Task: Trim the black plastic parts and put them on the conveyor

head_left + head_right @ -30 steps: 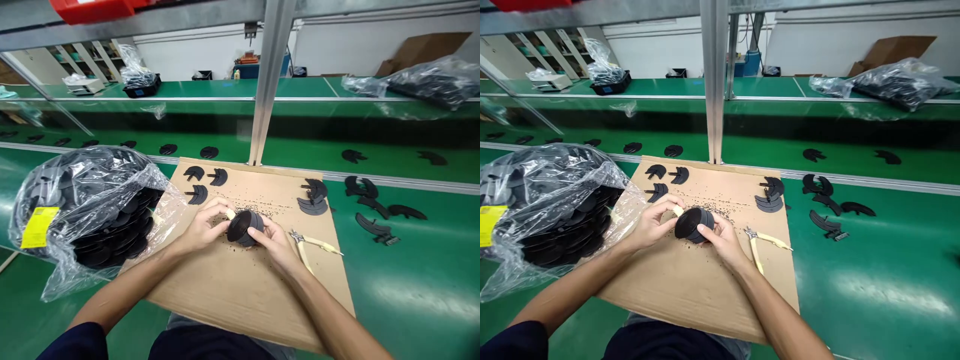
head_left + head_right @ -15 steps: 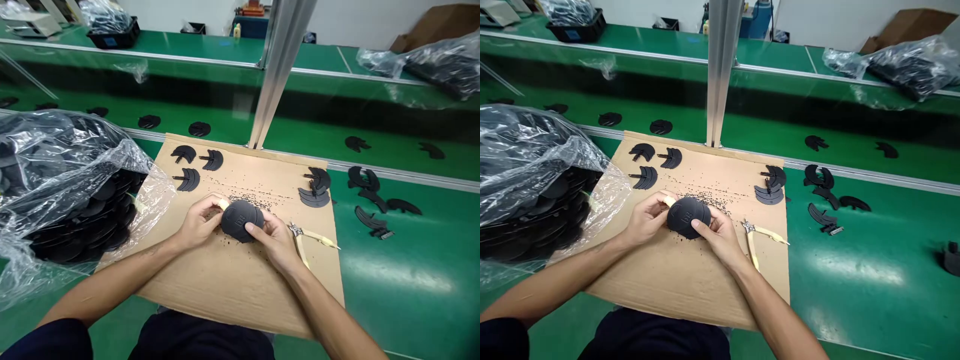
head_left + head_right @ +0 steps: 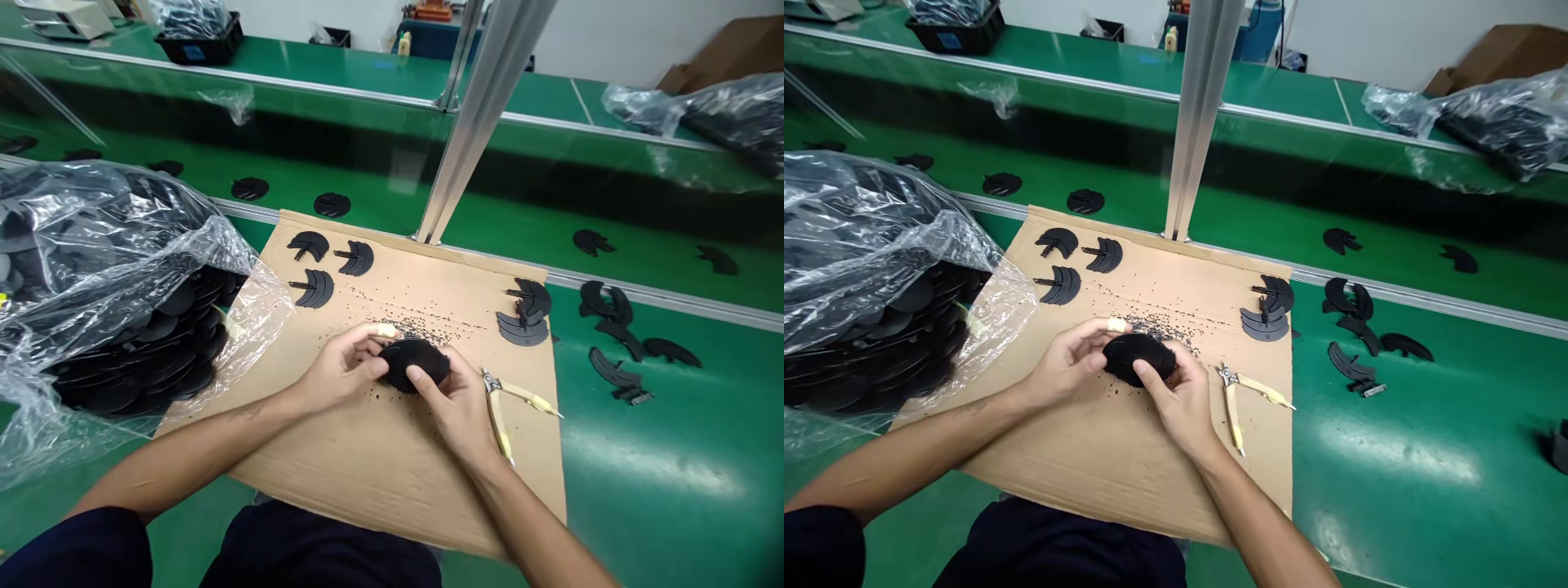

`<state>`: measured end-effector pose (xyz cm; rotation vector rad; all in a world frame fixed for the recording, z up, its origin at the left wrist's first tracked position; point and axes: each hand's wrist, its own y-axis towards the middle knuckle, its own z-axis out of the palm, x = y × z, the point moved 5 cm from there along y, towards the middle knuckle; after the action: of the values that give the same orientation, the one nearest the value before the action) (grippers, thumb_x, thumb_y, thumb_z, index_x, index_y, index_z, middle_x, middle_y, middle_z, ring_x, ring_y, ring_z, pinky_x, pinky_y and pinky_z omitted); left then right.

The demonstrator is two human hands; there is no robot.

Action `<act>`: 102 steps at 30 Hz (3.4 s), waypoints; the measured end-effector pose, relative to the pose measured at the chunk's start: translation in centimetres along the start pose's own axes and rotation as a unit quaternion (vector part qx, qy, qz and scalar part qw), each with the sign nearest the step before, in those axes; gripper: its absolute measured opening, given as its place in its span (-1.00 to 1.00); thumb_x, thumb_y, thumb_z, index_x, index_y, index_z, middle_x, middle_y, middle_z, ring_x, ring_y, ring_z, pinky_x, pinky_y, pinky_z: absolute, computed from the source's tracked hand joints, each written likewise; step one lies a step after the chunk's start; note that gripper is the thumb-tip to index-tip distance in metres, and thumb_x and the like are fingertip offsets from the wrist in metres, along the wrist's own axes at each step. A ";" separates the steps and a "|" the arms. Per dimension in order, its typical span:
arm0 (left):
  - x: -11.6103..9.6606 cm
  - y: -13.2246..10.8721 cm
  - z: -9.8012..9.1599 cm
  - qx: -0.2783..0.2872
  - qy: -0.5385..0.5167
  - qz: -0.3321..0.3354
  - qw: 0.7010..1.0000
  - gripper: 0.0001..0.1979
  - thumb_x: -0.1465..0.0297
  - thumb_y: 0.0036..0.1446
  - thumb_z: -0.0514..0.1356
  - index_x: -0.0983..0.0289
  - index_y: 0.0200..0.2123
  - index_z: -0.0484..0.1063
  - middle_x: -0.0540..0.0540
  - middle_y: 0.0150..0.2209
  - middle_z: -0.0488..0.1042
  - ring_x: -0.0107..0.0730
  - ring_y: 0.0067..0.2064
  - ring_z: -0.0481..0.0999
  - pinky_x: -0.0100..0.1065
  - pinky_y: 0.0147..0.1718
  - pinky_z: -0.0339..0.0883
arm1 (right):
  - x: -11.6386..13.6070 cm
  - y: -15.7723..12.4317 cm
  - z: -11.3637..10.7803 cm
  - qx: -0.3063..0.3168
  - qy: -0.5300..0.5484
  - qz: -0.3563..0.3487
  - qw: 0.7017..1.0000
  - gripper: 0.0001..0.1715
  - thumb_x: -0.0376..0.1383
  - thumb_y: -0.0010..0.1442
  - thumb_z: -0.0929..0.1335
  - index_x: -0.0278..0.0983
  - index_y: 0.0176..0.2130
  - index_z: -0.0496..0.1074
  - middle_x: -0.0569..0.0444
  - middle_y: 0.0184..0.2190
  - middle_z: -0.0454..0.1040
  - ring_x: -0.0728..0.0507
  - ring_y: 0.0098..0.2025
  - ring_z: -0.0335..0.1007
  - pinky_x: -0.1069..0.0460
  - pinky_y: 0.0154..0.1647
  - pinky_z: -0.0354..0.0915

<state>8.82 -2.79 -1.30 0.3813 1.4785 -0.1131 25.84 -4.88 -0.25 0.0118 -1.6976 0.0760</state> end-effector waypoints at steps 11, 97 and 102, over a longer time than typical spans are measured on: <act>-2.8 -0.3 0.0 0.037 0.264 0.221 0.938 -0.76 0.33 0.30 0.23 0.29 -0.02 0.50 0.14 -0.28 0.55 -0.35 -0.27 0.52 -0.31 -0.29 0.46 | 1.8 -0.4 0.2 0.056 -0.180 -0.159 0.969 -0.86 -0.17 0.28 0.38 -0.19 -0.22 0.49 0.03 -0.30 0.57 -0.15 -0.26 0.49 -0.05 -0.21 0.41; -0.7 0.6 -1.5 -0.040 0.054 0.026 0.997 -0.75 0.27 0.07 0.42 0.32 -0.24 0.62 0.17 -0.24 0.65 -0.27 -0.18 0.64 -0.25 -0.14 0.57 | 3.5 0.3 -4.1 0.036 -0.309 -0.199 0.929 -0.52 -0.09 0.44 0.14 -0.25 0.20 0.24 -0.17 0.05 0.48 -0.27 0.03 0.46 -0.14 -0.06 0.42; -1.0 0.9 -1.8 -0.031 0.057 0.057 0.996 -0.77 0.28 0.10 0.41 0.30 -0.22 0.63 0.17 -0.23 0.63 -0.28 -0.16 0.62 -0.26 -0.11 0.53 | 2.2 2.0 -1.1 0.068 -0.237 -0.213 0.946 -0.68 -0.11 0.41 0.23 -0.26 0.00 0.36 -0.03 -0.20 0.51 -0.15 -0.24 0.45 -0.04 -0.23 0.38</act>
<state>7.32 -1.53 -0.26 0.4264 1.5650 0.0462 26.53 -2.71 1.95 0.5358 -2.1296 -0.1461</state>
